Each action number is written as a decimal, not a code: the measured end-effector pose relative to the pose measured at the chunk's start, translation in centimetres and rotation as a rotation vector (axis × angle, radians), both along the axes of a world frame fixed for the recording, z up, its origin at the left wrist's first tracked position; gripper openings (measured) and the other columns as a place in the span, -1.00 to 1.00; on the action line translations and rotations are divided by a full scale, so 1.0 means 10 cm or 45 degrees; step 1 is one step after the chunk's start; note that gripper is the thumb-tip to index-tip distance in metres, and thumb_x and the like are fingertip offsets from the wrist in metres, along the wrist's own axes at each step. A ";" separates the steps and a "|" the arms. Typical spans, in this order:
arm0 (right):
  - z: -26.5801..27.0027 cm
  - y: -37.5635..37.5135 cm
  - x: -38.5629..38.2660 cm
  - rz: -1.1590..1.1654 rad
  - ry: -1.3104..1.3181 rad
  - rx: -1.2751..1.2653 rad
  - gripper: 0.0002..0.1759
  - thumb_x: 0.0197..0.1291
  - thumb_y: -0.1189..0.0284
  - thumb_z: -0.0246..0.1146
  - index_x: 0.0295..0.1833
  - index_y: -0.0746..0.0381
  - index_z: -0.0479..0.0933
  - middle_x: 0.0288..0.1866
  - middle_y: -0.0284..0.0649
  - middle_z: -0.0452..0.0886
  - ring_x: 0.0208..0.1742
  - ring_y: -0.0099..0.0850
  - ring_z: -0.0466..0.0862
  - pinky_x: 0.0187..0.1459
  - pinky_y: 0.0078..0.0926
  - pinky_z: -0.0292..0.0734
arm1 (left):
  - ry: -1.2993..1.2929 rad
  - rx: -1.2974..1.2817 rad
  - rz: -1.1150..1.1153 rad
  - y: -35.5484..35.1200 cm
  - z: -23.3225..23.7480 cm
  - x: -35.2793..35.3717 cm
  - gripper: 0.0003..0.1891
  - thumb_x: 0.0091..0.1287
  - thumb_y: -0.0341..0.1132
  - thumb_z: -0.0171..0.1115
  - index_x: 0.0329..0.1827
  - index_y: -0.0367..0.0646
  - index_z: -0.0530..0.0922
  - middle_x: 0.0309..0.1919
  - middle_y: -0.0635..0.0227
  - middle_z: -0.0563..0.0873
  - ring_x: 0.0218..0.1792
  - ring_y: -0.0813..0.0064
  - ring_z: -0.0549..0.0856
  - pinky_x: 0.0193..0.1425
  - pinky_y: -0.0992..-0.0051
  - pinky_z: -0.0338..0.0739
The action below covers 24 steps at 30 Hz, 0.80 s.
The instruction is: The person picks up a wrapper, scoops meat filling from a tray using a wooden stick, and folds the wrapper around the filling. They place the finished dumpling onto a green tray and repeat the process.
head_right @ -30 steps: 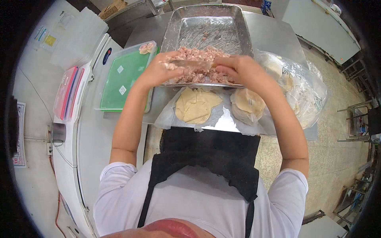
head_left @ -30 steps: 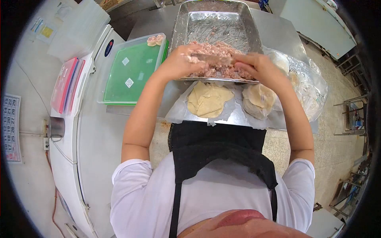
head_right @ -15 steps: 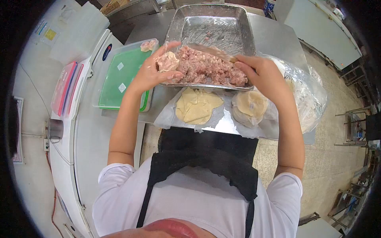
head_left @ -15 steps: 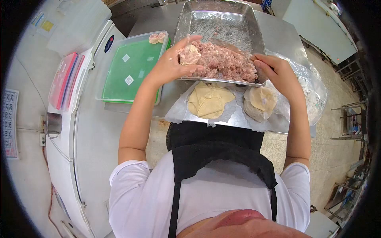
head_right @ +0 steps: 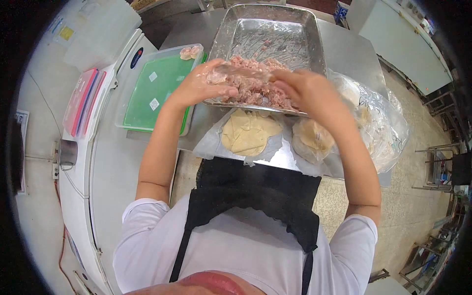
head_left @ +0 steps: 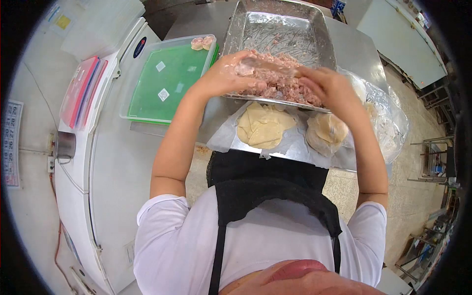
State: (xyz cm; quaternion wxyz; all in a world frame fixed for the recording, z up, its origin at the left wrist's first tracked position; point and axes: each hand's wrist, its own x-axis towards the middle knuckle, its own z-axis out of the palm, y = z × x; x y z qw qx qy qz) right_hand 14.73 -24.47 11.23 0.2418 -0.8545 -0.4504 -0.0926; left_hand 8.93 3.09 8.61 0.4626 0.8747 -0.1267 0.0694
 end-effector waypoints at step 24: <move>-0.67 -0.20 0.39 -0.189 1.377 0.454 -0.67 0.36 0.32 0.25 0.12 0.27 0.62 -0.44 -0.55 0.49 -0.51 -0.76 0.32 -0.49 -0.73 0.17 | 0.053 0.676 0.740 2.15 -0.46 0.71 -0.23 0.11 -0.25 0.48 0.40 -0.14 0.32 0.07 0.05 0.66 -0.03 0.20 0.71 0.11 0.33 0.56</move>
